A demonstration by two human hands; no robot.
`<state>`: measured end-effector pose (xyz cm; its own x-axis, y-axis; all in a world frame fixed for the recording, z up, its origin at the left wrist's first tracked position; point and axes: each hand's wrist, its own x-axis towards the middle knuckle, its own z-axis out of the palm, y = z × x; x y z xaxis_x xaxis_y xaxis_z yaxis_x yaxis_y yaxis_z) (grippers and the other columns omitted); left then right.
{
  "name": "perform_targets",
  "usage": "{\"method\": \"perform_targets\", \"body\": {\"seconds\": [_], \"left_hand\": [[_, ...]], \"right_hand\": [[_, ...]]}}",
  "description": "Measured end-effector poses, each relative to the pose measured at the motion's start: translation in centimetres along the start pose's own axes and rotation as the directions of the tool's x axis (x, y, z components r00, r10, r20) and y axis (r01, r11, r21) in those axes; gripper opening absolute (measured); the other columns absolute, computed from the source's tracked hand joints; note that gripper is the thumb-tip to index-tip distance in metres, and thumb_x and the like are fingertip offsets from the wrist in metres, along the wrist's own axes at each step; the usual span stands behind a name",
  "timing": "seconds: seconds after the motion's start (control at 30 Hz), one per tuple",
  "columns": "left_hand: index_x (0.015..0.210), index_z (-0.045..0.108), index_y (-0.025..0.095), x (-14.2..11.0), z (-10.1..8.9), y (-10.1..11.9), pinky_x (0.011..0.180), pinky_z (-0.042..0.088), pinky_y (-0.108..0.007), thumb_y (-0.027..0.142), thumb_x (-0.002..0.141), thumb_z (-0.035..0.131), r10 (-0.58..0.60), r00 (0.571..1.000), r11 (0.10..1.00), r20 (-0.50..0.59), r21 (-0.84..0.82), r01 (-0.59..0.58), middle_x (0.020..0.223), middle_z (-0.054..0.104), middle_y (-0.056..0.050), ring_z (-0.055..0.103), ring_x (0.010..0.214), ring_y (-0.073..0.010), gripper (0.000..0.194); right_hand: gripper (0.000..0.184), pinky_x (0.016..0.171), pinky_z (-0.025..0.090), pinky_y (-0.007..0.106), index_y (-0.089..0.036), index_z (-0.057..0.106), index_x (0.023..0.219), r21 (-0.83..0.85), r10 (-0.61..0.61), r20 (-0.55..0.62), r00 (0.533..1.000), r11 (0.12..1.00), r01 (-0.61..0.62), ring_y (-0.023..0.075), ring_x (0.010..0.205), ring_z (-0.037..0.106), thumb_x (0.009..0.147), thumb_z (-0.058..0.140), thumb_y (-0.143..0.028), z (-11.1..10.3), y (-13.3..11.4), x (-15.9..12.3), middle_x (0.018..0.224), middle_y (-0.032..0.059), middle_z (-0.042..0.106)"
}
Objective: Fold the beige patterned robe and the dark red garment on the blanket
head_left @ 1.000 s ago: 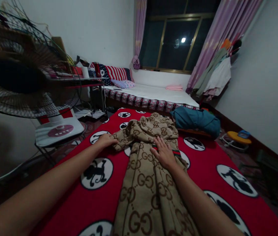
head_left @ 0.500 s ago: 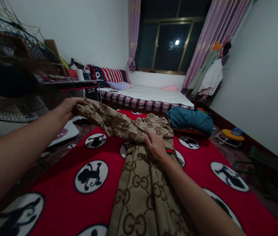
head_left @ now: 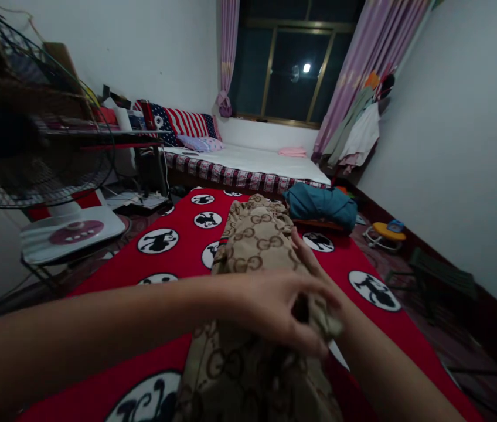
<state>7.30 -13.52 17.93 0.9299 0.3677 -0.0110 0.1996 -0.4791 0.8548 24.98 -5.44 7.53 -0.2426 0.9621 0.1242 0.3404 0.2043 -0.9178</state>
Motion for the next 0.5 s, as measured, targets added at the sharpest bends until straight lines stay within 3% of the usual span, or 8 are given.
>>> {"method": "perform_targets", "body": {"seconds": [0.1, 0.2, 0.27, 0.33, 0.37, 0.4, 0.47, 0.5], "left_hand": [[0.120, 0.062, 0.023, -0.6, 3.4, -3.3, 0.074, 0.054, -0.028, 0.041, 0.071, 0.074, -0.149, 0.907, 0.982, 0.394, -0.047, 0.182, 0.099, 0.072, -0.004, 0.068, 0.092, -0.0223, 0.053], [0.096, 0.069, 0.020, -0.7, 3.6, -4.9, 0.064, 0.052, -0.024, 0.045, 0.077, 0.067, -0.216, 0.867, 0.948, 0.449, -0.114, 0.296, 0.078, 0.071, -0.001, 0.069, 0.076, -0.0182, 0.031], [0.085, 0.067, 0.017, -0.3, 2.5, -4.7, 0.056, 0.050, -0.023, 0.045, 0.082, 0.060, -0.242, 0.931, 0.952, 0.274, -0.118, 0.283, 0.067, 0.067, 0.000, 0.065, 0.061, -0.0148, 0.028], [0.081, 0.067, 0.017, 0.6, 1.0, -4.4, 0.058, 0.050, -0.024, 0.042, 0.086, 0.055, -0.185, 0.976, 0.982, -0.117, 0.024, 0.189, 0.066, 0.066, -0.001, 0.063, 0.060, -0.0143, 0.028], [0.085, 0.067, 0.017, 1.3, 0.1, -4.5, 0.065, 0.052, -0.026, 0.039, 0.087, 0.053, -0.094, 0.932, 0.977, -0.351, 0.148, 0.154, 0.073, 0.068, -0.003, 0.064, 0.067, -0.0157, 0.026], [0.094, 0.067, 0.017, 2.0, -0.7, -4.9, 0.076, 0.052, -0.029, 0.035, 0.089, 0.051, 0.018, 0.838, 0.949, -0.545, 0.272, 0.156, 0.086, 0.070, -0.005, 0.066, 0.080, -0.0180, 0.025], [0.119, 0.059, 0.016, 3.9, -1.9, -6.7, 0.099, 0.044, -0.037, 0.030, 0.090, 0.048, 0.178, 0.622, 0.874, -0.762, 0.413, 0.255, 0.121, 0.062, -0.012, 0.057, 0.114, -0.0239, 0.034], [0.130, 0.051, 0.014, 4.8, -2.3, -8.1, 0.107, 0.037, -0.040, 0.028, 0.090, 0.047, 0.194, 0.555, 0.846, -0.809, 0.424, 0.322, 0.136, 0.051, -0.015, 0.047, 0.127, -0.0263, 0.043]], "right_hand": [[0.052, 0.080, 0.053, 0.039, -0.020, 0.061, 0.114, 0.292, 0.170, 0.088, 0.982, 0.938, -0.189, 0.0258, 0.091, 0.068, 0.070, 0.066, -0.047, 0.9, 0.5, -3.3, 0.103, 0.0079, 0.071], [0.044, 0.075, 0.053, 0.034, -0.018, 0.063, 0.097, 0.430, 0.323, 0.013, 0.946, 0.853, -0.297, 0.0218, 0.078, 0.068, 0.055, 0.071, -0.027, 1.8, 1.1, -4.9, 0.087, 0.0042, 0.072], [0.036, 0.069, 0.053, 0.030, -0.019, 0.062, 0.087, 0.489, 0.353, -0.094, 0.931, 0.831, -0.266, 0.0193, 0.071, 0.066, 0.051, 0.067, -0.021, 2.2, 1.0, -5.3, 0.078, 0.0017, 0.071], [0.032, 0.065, 0.052, 0.028, -0.019, 0.061, 0.083, 0.548, 0.347, -0.147, 0.926, 0.809, -0.215, 0.0177, 0.066, 0.064, 0.052, 0.063, -0.020, 2.6, 0.8, -5.5, 0.075, 0.0003, 0.070], [0.032, 0.064, 0.051, 0.027, -0.020, 0.061, 0.084, 0.572, 0.342, -0.155, 0.927, 0.796, -0.198, 0.0175, 0.065, 0.064, 0.052, 0.062, -0.019, 2.9, 0.6, -5.7, 0.074, -0.0002, 0.069], [0.033, 0.063, 0.051, 0.028, -0.020, 0.061, 0.085, 0.593, 0.348, -0.142, 0.927, 0.780, -0.202, 0.0179, 0.065, 0.064, 0.052, 0.061, -0.018, 3.2, 0.5, -5.9, 0.073, -0.0004, 0.069], [0.036, 0.064, 0.052, 0.029, -0.020, 0.062, 0.089, 0.614, 0.370, -0.083, 0.925, 0.750, -0.245, 0.0195, 0.067, 0.065, 0.053, 0.059, -0.016, 3.9, 0.5, -6.5, 0.073, -0.0001, 0.070], [0.038, 0.065, 0.052, 0.030, -0.020, 0.062, 0.090, 0.606, 0.379, -0.049, 0.924, 0.747, -0.274, 0.0203, 0.069, 0.066, 0.053, 0.058, -0.015, 4.2, 0.5, -6.8, 0.074, 0.0002, 0.071]]}}
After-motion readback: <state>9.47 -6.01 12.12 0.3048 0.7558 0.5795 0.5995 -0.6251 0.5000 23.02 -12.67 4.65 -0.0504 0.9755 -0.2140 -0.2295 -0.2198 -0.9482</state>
